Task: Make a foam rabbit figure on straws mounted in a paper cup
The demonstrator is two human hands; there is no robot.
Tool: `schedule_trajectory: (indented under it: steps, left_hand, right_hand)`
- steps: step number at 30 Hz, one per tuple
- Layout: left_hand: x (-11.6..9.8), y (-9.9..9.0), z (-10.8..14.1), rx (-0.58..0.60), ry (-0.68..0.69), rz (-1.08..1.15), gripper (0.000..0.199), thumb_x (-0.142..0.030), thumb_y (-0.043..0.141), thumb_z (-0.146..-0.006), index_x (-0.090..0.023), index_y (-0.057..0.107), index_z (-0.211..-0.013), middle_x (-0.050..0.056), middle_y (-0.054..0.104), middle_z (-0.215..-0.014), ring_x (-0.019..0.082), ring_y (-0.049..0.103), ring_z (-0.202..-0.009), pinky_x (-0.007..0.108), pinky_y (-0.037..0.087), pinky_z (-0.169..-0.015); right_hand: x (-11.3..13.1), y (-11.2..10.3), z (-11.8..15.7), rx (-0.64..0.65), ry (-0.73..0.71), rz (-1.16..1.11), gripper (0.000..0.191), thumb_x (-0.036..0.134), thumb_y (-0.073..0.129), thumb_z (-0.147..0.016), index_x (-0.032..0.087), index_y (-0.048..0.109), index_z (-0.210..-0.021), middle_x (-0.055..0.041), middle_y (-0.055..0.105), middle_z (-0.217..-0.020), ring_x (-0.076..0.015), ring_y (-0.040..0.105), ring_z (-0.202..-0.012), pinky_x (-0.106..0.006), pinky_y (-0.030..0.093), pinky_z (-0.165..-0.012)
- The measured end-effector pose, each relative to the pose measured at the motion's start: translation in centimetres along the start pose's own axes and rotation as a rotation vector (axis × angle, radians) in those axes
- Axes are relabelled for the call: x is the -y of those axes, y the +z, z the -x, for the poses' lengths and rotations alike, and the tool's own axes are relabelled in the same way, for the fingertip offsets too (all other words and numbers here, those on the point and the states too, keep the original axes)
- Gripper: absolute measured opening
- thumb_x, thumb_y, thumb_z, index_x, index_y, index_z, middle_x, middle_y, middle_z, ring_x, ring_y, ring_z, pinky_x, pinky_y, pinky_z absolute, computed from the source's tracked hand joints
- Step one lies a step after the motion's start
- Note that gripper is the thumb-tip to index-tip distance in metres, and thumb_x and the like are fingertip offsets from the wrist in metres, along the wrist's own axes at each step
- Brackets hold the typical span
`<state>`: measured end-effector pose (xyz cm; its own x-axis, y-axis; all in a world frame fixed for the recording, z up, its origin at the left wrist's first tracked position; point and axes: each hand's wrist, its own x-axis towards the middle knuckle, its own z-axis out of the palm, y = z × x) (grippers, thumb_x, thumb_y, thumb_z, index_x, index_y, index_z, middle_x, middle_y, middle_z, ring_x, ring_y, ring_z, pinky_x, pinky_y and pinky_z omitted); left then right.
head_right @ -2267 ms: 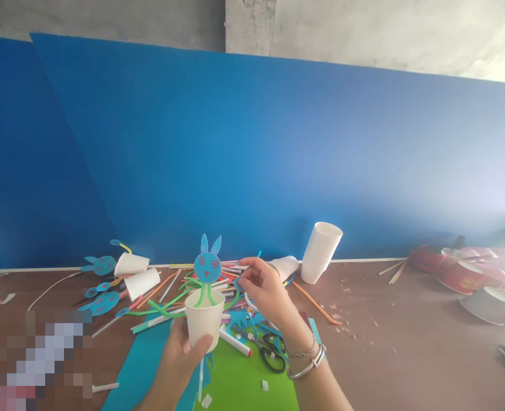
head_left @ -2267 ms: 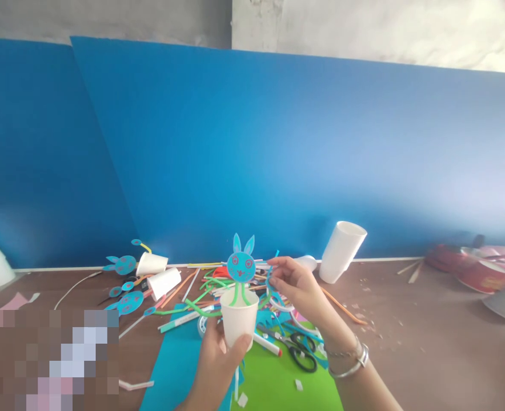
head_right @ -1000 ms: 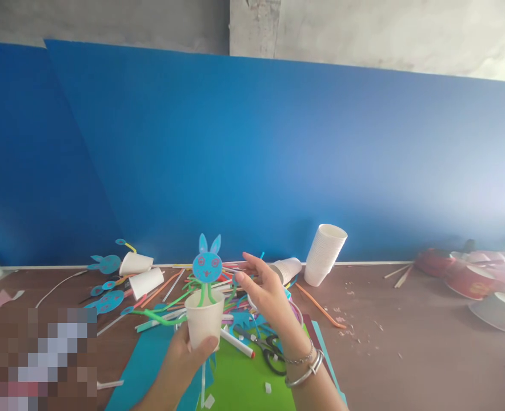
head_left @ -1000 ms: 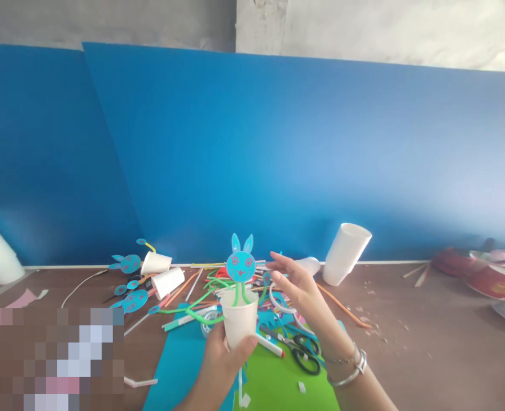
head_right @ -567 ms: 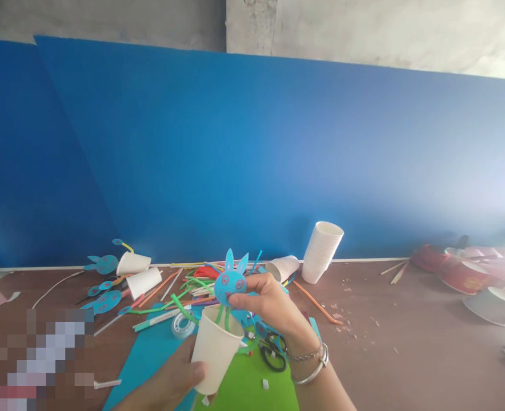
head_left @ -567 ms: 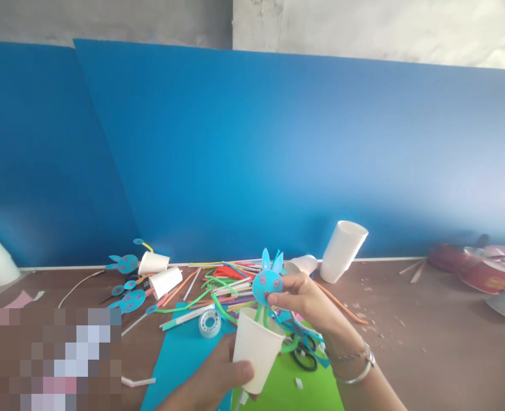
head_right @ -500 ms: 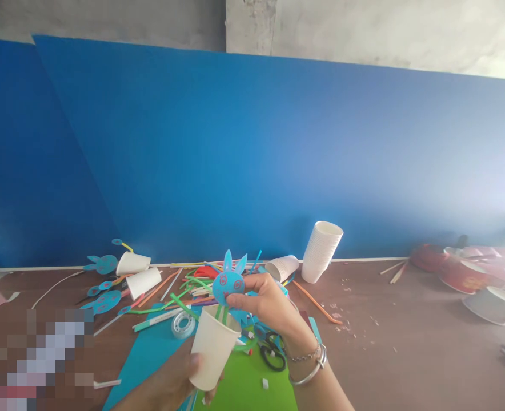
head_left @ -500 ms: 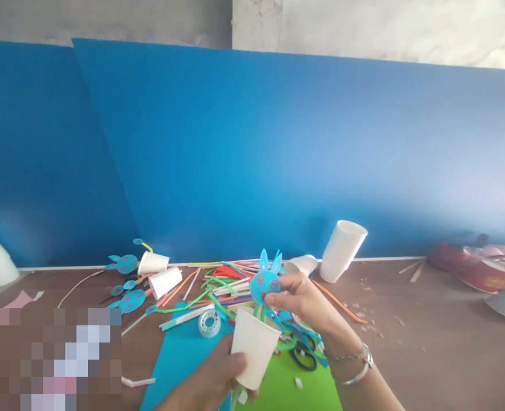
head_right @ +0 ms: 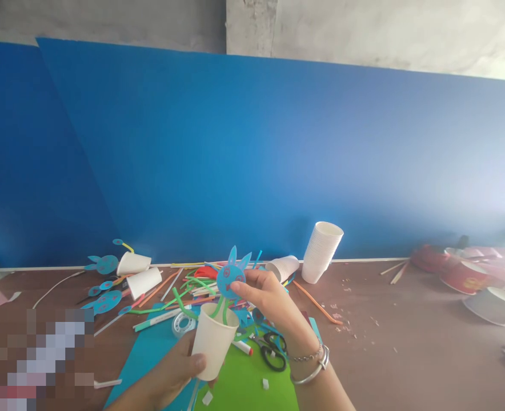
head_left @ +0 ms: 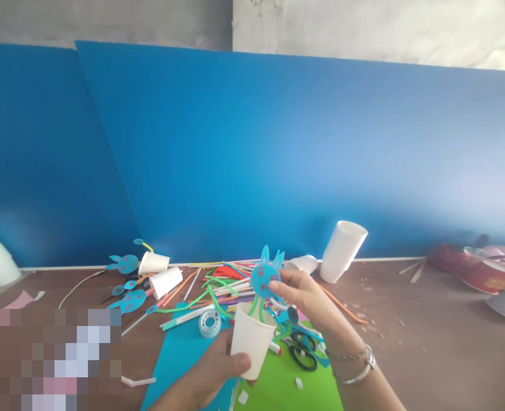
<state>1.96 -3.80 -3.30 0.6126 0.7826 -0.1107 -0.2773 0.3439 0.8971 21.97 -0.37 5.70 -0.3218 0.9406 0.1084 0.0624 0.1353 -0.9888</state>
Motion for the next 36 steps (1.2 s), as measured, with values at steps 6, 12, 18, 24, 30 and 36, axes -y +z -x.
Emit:
schedule_trajectory:
  steps: [6,12,18,24,30,36]
  left_hand:
    - [-0.7,0.5,0.1,-0.008,-0.061,-0.111,0.076,-0.059,0.081,-0.049,-0.014,0.067,-0.108,0.010,0.066,-0.088,0.018,0.057,-0.072,0.026,0.046,-0.061]
    - [-0.1,0.4,-0.3,-0.042,-0.053,-0.195,0.076,-0.061,0.081,-0.045,-0.013,0.069,-0.102,0.010,0.067,-0.092,0.022,0.058,-0.078,0.026,0.046,-0.061]
    - [0.2,0.0,-0.4,-0.105,-0.018,-0.144,0.079,-0.060,0.079,-0.052,-0.015,0.063,-0.115,0.013,0.067,-0.095,0.025,0.061,-0.080,0.031,0.049,-0.064]
    - [-0.5,0.3,-1.1,-0.285,0.155,-0.039,0.074,-0.053,0.081,-0.056,-0.018,0.060,-0.117,0.015,0.064,-0.118,0.035,0.055,-0.113,0.039,0.046,-0.089]
    - [-1.7,0.7,-1.9,-0.352,0.172,-0.057,0.069,-0.048,0.081,-0.058,-0.017,0.060,-0.116,0.015,0.064,-0.119,0.035,0.055,-0.114,0.042,0.044,-0.094]
    - [-2.6,1.3,-2.4,-0.487,0.143,-0.099,0.060,-0.044,0.080,-0.058,-0.018,0.062,-0.109,0.012,0.068,-0.110,0.032,0.060,-0.107,0.041,0.046,-0.090]
  right_hand:
    - [0.0,0.5,-0.4,-0.242,0.061,-0.106,0.043,0.055,0.074,-0.067,0.017,0.066,-0.085,-0.0044,0.069,-0.070,-0.0190,0.063,-0.062,-0.030,0.050,-0.058]
    - [-1.1,-0.1,-0.8,-0.548,0.054,-0.018,0.046,0.064,0.060,-0.075,0.018,0.066,-0.070,-0.0057,0.069,-0.069,-0.0188,0.062,-0.062,-0.029,0.049,-0.057]
    - [-1.0,-0.8,-0.6,-0.559,0.056,-0.100,0.065,0.068,0.042,-0.085,0.018,0.059,-0.123,-0.0111,0.070,-0.108,-0.0270,0.061,-0.107,-0.037,0.047,-0.089]
    - [-1.7,-1.8,-0.8,-0.400,0.181,0.000,0.056,0.065,0.056,-0.078,0.017,0.069,-0.103,-0.0107,0.072,-0.100,-0.0271,0.064,-0.100,-0.038,0.049,-0.084]
    - [-1.9,-1.0,-0.8,-0.078,0.187,0.060,0.034,0.049,0.070,-0.072,0.016,0.071,-0.077,-0.0047,0.072,-0.075,-0.0195,0.064,-0.072,-0.032,0.047,-0.068]
    - [-2.6,0.6,-1.3,-0.278,0.023,0.259,0.017,0.032,0.068,-0.071,0.017,0.072,-0.080,-0.0018,0.069,-0.066,-0.0176,0.059,-0.060,-0.029,0.044,-0.058]
